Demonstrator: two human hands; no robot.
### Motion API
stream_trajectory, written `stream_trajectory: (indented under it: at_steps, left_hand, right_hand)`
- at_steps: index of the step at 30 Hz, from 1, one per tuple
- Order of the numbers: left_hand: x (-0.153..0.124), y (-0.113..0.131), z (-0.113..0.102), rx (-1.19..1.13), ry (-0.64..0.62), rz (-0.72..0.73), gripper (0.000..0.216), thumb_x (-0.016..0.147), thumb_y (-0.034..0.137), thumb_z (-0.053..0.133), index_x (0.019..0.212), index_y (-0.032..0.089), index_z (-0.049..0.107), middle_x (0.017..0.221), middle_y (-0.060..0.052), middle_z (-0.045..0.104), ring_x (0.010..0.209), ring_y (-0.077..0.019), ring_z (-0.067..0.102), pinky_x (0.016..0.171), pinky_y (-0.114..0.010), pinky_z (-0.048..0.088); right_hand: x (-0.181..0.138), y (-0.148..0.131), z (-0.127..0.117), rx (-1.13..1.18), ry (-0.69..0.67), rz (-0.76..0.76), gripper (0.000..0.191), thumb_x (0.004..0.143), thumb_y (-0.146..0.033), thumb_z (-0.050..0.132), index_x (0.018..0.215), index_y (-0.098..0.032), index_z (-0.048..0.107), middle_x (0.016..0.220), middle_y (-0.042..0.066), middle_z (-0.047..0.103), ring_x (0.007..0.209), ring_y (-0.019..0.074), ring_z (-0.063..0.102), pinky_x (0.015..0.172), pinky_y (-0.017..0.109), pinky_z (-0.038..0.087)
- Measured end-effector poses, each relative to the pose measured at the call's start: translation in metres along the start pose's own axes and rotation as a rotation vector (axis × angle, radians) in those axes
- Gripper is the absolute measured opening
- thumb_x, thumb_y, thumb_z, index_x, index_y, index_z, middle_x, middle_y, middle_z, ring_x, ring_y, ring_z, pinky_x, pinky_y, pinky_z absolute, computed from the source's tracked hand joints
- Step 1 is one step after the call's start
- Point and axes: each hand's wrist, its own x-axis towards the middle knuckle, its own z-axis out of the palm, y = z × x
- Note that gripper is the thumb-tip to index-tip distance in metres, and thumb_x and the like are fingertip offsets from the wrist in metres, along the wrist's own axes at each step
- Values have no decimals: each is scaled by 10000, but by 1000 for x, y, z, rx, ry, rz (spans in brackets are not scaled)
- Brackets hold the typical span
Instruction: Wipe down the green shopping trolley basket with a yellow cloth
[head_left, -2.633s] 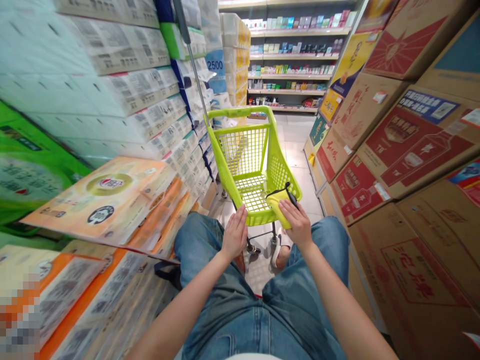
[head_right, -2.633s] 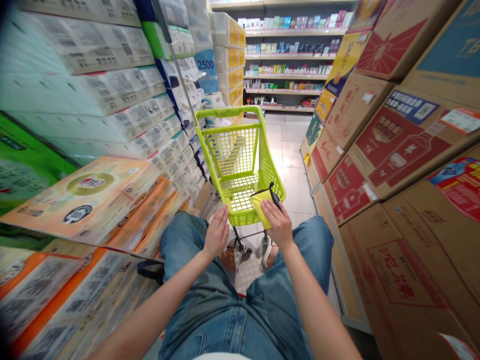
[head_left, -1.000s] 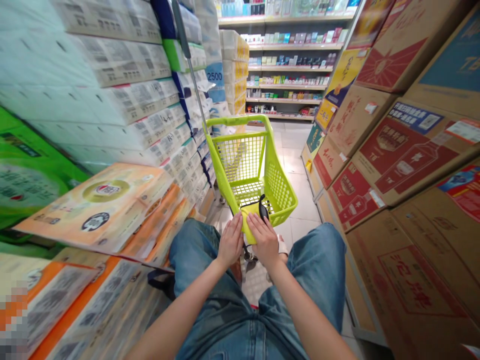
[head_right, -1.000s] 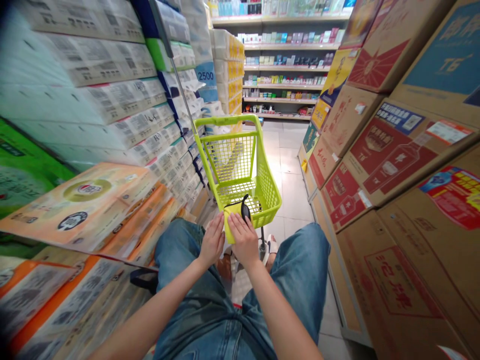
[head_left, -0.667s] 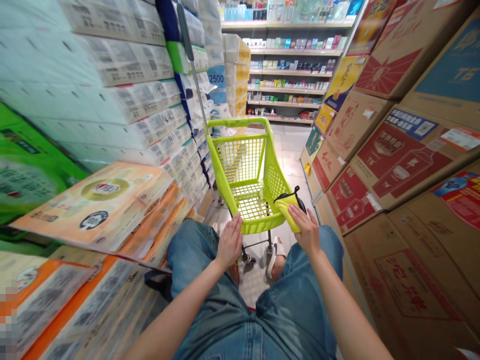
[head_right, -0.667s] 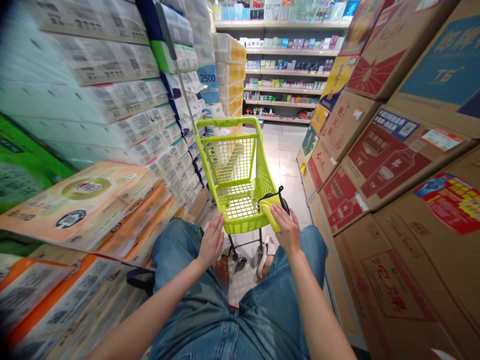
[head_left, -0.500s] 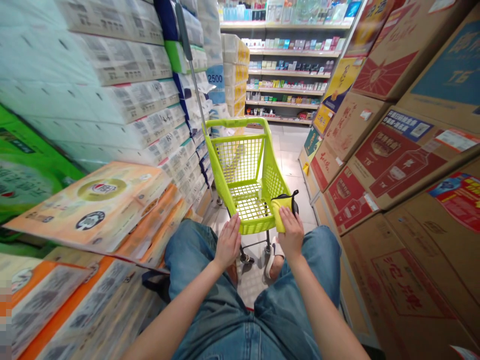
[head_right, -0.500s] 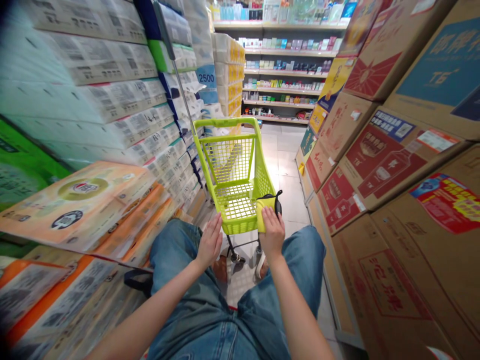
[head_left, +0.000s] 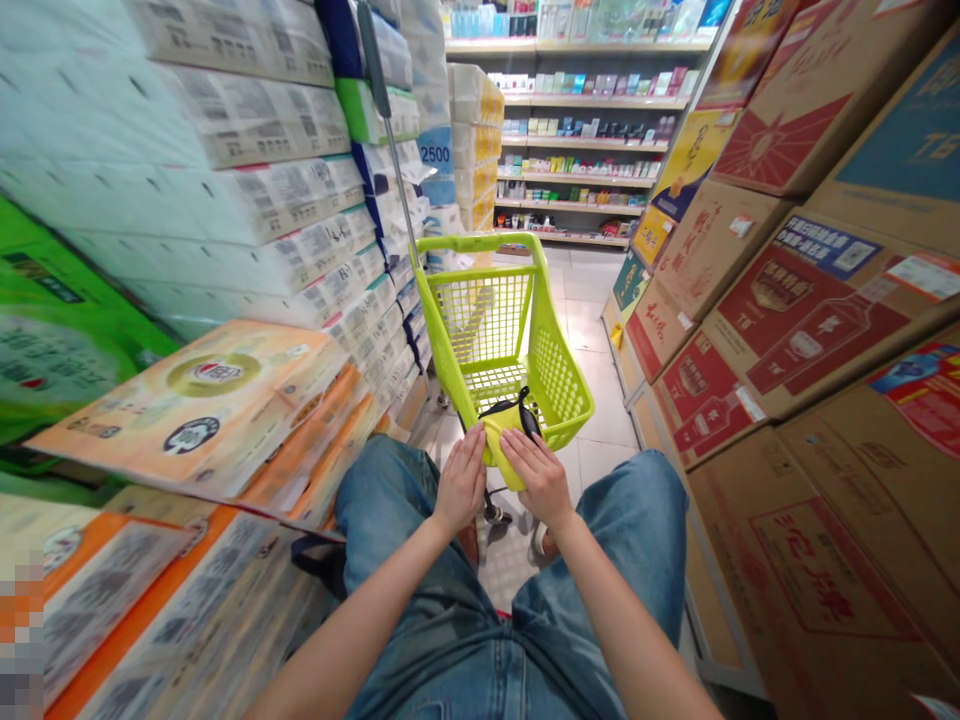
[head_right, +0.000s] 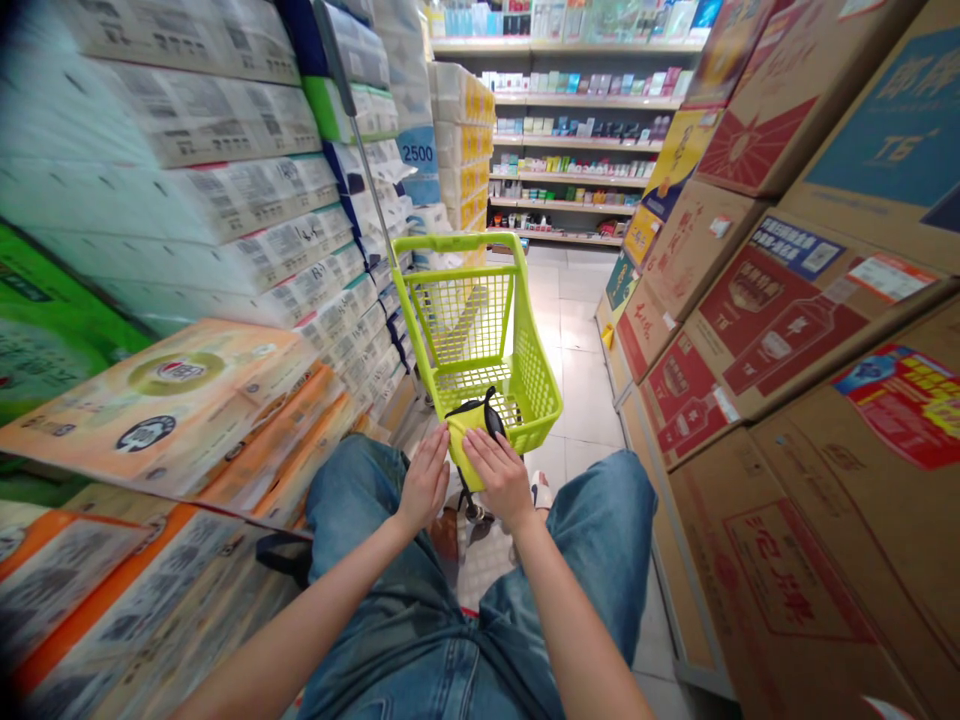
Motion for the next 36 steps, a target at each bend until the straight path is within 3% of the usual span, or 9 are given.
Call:
stream_trajectory:
  at_steps: [4,9,11,14,18,21,25,30,36]
  left_hand:
    - [1,1,-2,-6,-10,-1,633,990,119,312,1585,197,114,1621,-134,257,1498,-224,258,1189,-478,315]
    - [1,1,-3,-8,-22,-3,636,987,119,311,1586,201,111,1615,-127,279,1502,-218,247,1196,-477,303]
    - [1,2,-2,-7,-17,-10,641,988,119,309,1587,205,98,1619,-127,268,1499,-219,255,1194,-479,307]
    - [0,2,-1,0,-16,-21,648,989,123,316,1588,208,84,1626,-131,245,1495,-223,266,1190,-482,317]
    - [-1,1,-2,7,-16,-13,650,984,118,313,1588,200,87,1625,-141,236,1494,-237,266,1179,-491,337]
    - [0,1,-3,5,-27,-11,647,984,119,311,1588,196,92,1624,-142,239,1495,-237,263,1179,-493,338]
    - [0,1,-3,7,-35,-16,650,988,123,307,1589,213,75,1625,-128,247,1494,-223,269,1187,-483,325]
    - [1,3,-2,-1,-33,-28,647,993,134,314,1589,215,74,1620,-125,267,1500,-217,250,1194,-477,309]
    - [1,3,-3,12,-31,-24,647,988,132,312,1589,218,86,1618,-117,274,1498,-215,259,1189,-477,322]
  right_hand:
    - [-19,49,-26,-31,3,-19,772,785,-9,403,1530,-204,344,1471,83,530,1421,208,424,1185,453,350]
    - [-40,88,-40,-87,81,175,784,753,10,390,1505,-212,392,1474,97,525,1419,221,427,1175,486,357]
    - [-38,77,-31,-120,165,280,772,747,12,385,1488,-203,419,1449,110,550,1407,229,445,1163,495,364]
    - [-22,31,-6,-147,243,377,741,757,-5,400,1476,-183,436,1426,129,570,1393,246,465,1151,503,367]
    - [6,-35,20,-34,100,294,757,747,-13,408,1487,-175,416,1462,98,539,1408,217,444,1178,461,338]
    - [12,-43,18,-1,43,224,759,752,-19,405,1493,-184,405,1474,73,529,1412,195,436,1197,430,304]
    - [-4,-1,-6,-36,30,132,711,791,-24,404,1476,-213,432,1440,59,568,1381,180,477,1233,432,195]
    - [-27,63,-37,-172,93,271,686,783,-27,422,1437,-224,477,1420,63,587,1351,196,514,1230,457,159]
    - [-22,84,-53,-193,19,290,690,737,-15,426,1384,-235,515,1405,51,602,1338,193,526,1219,436,121]
